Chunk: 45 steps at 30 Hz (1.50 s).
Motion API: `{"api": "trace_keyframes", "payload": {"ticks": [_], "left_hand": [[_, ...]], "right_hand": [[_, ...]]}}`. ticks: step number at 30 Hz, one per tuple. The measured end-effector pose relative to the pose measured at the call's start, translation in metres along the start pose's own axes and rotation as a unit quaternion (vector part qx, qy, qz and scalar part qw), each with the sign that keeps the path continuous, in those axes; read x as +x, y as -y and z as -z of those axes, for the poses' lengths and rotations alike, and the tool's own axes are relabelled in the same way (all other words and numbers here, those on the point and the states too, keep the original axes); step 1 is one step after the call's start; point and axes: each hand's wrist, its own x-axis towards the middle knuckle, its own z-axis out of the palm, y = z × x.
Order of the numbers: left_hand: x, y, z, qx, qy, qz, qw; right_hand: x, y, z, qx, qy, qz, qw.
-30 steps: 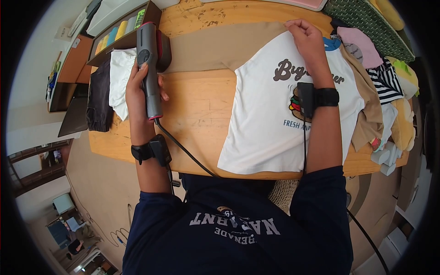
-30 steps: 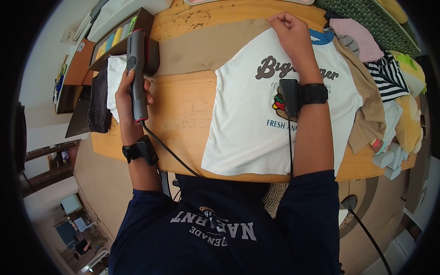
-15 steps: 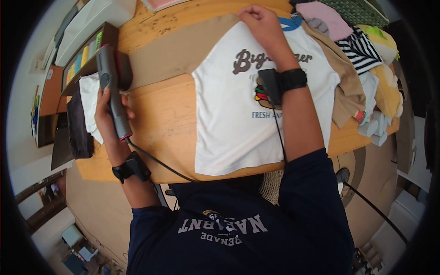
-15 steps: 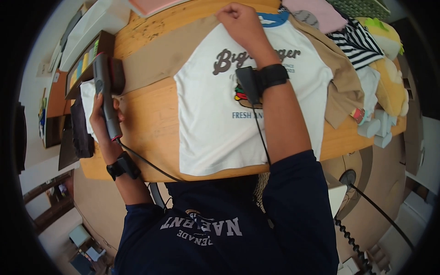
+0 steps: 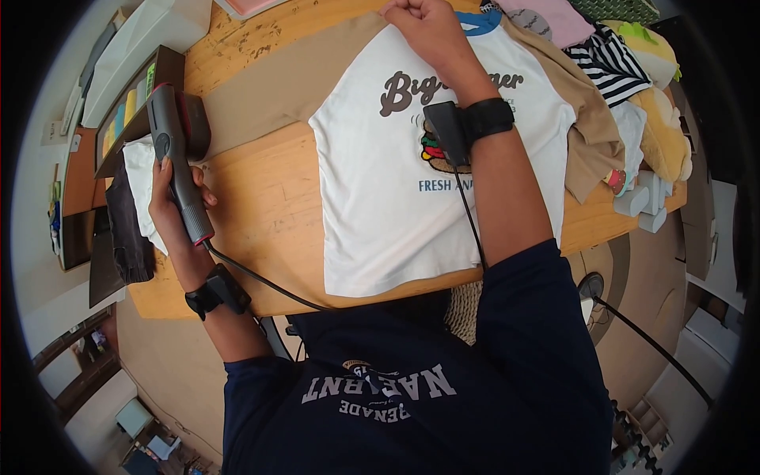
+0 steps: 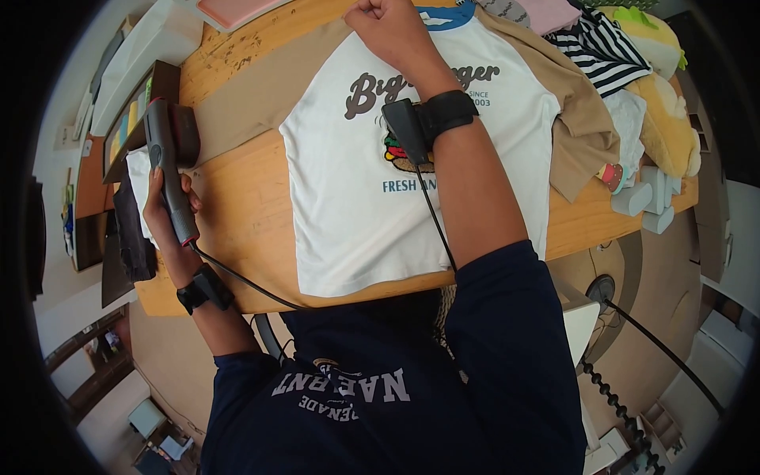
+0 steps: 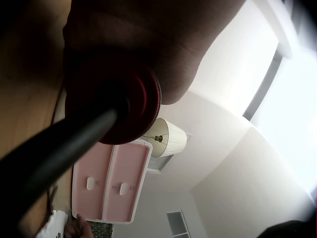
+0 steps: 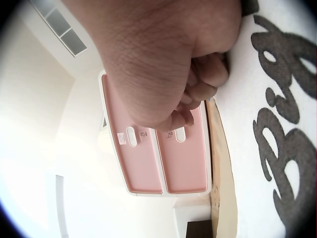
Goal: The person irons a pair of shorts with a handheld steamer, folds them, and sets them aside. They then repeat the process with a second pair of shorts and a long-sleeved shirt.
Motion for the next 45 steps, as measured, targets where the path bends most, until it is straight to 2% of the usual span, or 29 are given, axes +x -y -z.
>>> {"api": "trace_keyframes", "payload": {"ticks": [6,11,13,15,17,20,25,27,30,32,35,36,39,45], "left_hand": [[0.000,0.001,0.007,0.002,0.064,-0.019,0.998],[-0.047,-0.015,-0.051,-0.014,0.107,0.001,0.994],[-0.061,-0.015,-0.068,-0.034,0.151,0.035,0.987],[-0.076,-0.017,-0.090,-0.036,0.152,0.072,0.985],[-0.080,-0.014,-0.095,-0.057,0.208,0.120,0.969],[-0.088,-0.010,-0.111,0.019,0.197,0.127,0.972],[-0.086,-0.006,-0.107,0.017,0.181,0.110,0.977],[-0.086,-0.005,-0.103,0.029,0.144,0.091,0.985],[-0.083,-0.004,-0.091,0.028,0.138,0.101,0.985],[-0.082,-0.003,-0.091,0.031,0.122,0.091,0.988],[-0.075,-0.001,-0.079,0.018,0.163,0.086,0.983],[-0.075,0.001,-0.082,0.013,0.141,0.078,0.987],[-0.072,0.002,-0.079,0.013,0.156,0.070,0.985],[-0.067,0.006,-0.082,0.019,0.159,0.060,0.985]], "right_hand": [[0.003,-0.005,-0.001,-0.036,-0.012,0.017,0.999],[0.004,-0.007,0.000,-0.045,-0.005,0.028,0.999],[0.004,-0.007,-0.001,-0.034,-0.002,0.021,0.999],[0.003,-0.003,-0.001,-0.023,0.001,0.013,1.000],[0.001,0.001,0.000,-0.031,0.002,-0.004,1.000],[0.002,-0.002,-0.001,-0.019,0.007,0.005,1.000],[0.003,-0.004,-0.001,-0.030,-0.004,0.011,0.999],[0.003,-0.003,-0.001,-0.037,-0.006,0.012,0.999],[0.004,-0.007,-0.001,-0.021,-0.003,0.021,1.000],[0.005,-0.009,-0.004,-0.066,-0.021,0.045,0.997],[0.000,0.002,-0.002,-0.024,0.022,-0.010,0.999],[-0.002,0.001,-0.002,-0.024,0.018,-0.015,0.999],[-0.001,0.000,-0.003,-0.023,0.031,0.000,0.999],[-0.003,0.012,0.000,-0.009,0.045,-0.072,0.996]]}}
